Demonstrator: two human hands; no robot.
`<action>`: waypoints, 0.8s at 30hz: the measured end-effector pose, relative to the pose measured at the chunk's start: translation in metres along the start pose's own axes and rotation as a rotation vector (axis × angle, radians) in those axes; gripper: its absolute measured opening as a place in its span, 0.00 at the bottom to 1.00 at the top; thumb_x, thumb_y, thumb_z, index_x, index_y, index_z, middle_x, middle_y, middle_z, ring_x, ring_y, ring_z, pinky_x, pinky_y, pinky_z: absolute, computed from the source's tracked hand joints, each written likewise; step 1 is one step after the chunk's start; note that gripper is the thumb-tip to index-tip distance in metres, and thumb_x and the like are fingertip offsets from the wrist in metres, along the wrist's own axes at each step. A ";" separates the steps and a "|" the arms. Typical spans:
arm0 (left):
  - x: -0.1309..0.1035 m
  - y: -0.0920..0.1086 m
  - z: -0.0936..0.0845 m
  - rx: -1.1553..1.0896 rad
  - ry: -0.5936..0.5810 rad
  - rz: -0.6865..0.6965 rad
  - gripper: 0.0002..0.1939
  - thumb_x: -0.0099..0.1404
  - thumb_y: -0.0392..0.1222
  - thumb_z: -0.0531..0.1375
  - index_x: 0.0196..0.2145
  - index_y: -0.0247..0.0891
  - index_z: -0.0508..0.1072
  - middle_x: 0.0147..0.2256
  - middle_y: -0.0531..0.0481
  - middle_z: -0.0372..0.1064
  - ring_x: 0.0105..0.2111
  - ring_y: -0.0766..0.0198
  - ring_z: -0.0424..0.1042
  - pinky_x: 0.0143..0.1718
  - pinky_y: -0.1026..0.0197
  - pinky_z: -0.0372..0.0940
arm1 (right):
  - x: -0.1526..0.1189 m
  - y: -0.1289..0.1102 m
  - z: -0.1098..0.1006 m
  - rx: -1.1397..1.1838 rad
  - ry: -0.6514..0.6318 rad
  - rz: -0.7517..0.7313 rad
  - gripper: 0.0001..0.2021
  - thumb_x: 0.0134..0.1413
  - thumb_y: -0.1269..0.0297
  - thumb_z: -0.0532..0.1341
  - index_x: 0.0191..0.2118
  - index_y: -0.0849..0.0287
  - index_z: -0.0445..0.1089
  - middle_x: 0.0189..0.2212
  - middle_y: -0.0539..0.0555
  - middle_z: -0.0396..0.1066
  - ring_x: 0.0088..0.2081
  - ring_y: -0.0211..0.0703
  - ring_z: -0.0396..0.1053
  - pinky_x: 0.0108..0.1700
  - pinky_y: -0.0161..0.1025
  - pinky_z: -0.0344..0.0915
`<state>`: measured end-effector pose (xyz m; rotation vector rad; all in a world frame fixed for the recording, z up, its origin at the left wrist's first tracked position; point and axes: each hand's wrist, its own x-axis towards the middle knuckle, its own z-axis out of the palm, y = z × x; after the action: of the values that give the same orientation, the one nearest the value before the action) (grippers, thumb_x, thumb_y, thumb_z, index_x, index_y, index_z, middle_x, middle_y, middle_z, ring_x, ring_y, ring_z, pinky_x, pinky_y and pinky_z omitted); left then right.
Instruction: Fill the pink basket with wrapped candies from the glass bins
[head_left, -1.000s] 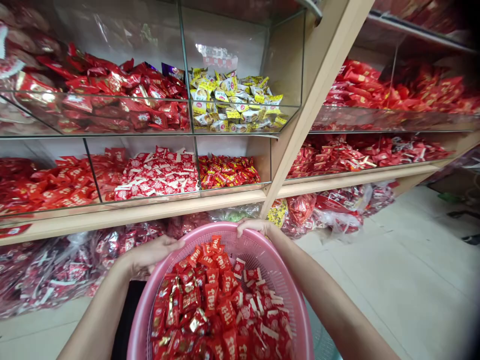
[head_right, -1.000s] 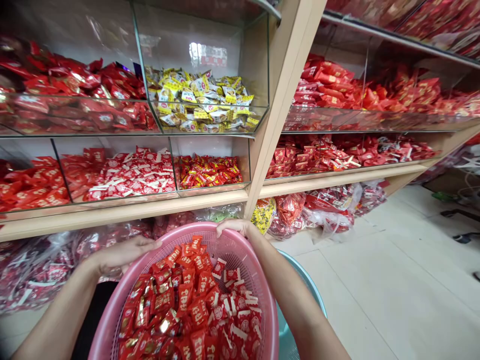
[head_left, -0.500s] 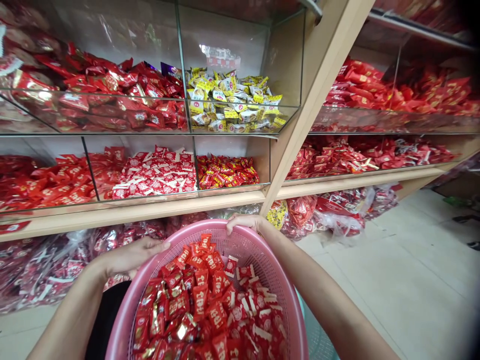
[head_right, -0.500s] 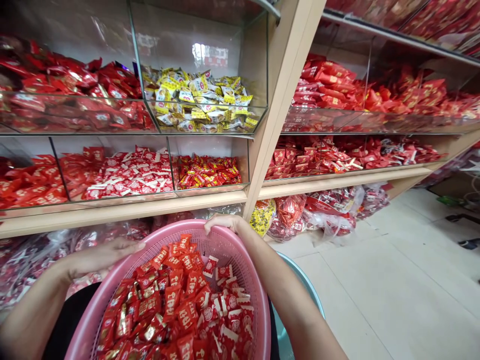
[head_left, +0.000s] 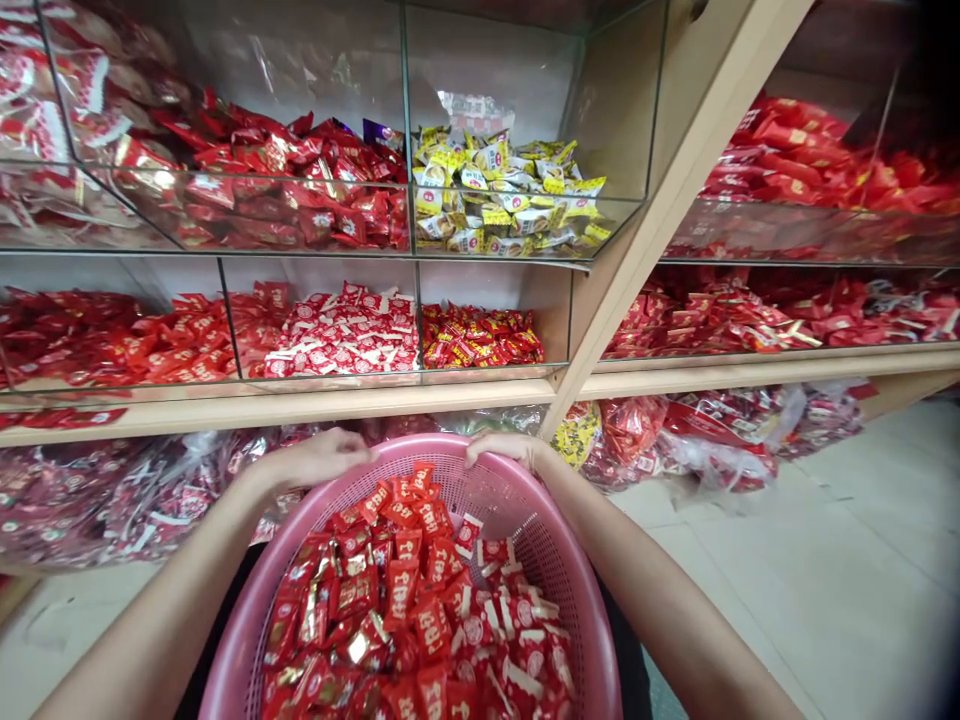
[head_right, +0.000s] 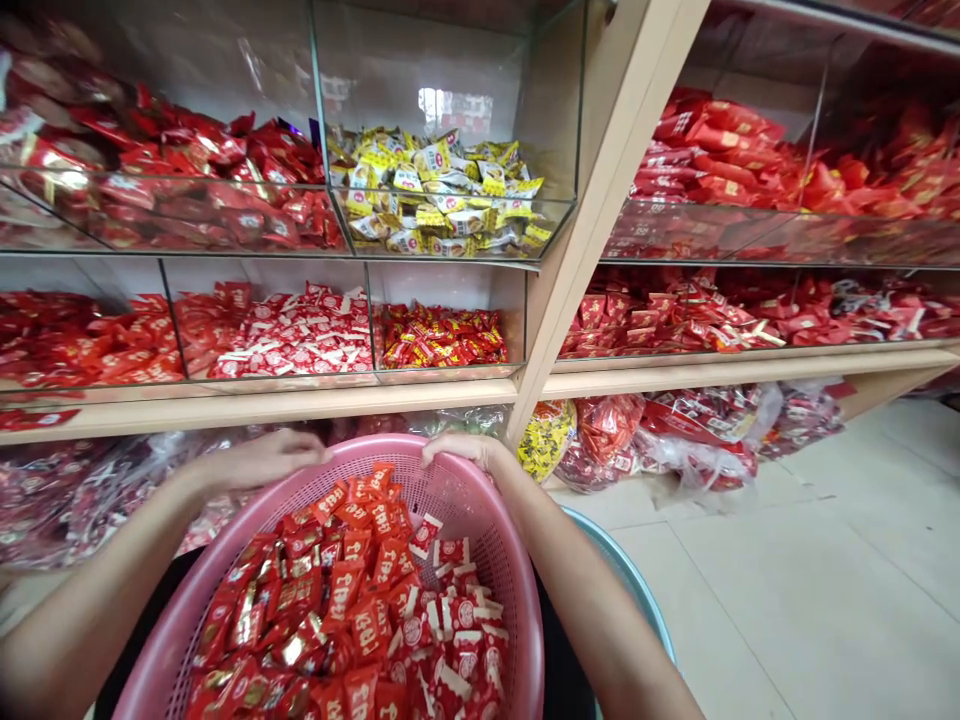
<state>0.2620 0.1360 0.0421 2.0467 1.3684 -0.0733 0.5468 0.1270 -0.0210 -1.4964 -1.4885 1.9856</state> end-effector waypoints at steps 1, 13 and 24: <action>0.009 0.009 0.003 0.048 -0.004 0.009 0.27 0.54 0.64 0.49 0.29 0.38 0.73 0.33 0.48 0.74 0.35 0.56 0.70 0.35 0.61 0.62 | -0.005 -0.002 0.002 -0.092 0.049 -0.037 0.10 0.41 0.67 0.60 0.33 0.62 0.72 0.25 0.49 0.73 0.26 0.41 0.71 0.29 0.36 0.68; 0.044 0.031 0.045 0.238 0.224 0.015 0.42 0.58 0.70 0.33 0.30 0.39 0.76 0.33 0.38 0.75 0.36 0.44 0.74 0.38 0.50 0.62 | -0.056 0.024 0.064 -1.439 0.280 -0.582 0.09 0.56 0.75 0.54 0.38 0.60 0.70 0.38 0.56 0.72 0.44 0.44 0.68 0.49 0.42 0.60; 0.040 0.027 0.045 0.330 0.256 -0.004 0.44 0.59 0.67 0.29 0.36 0.38 0.77 0.36 0.37 0.75 0.40 0.45 0.73 0.39 0.51 0.63 | -0.035 0.029 0.084 -1.515 0.136 -0.318 0.13 0.57 0.76 0.53 0.46 0.65 0.68 0.43 0.60 0.71 0.44 0.45 0.70 0.45 0.38 0.66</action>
<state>0.3163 0.1366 0.0049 2.3927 1.6022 -0.0421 0.5041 0.0418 -0.0284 -1.4364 -3.0800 0.3007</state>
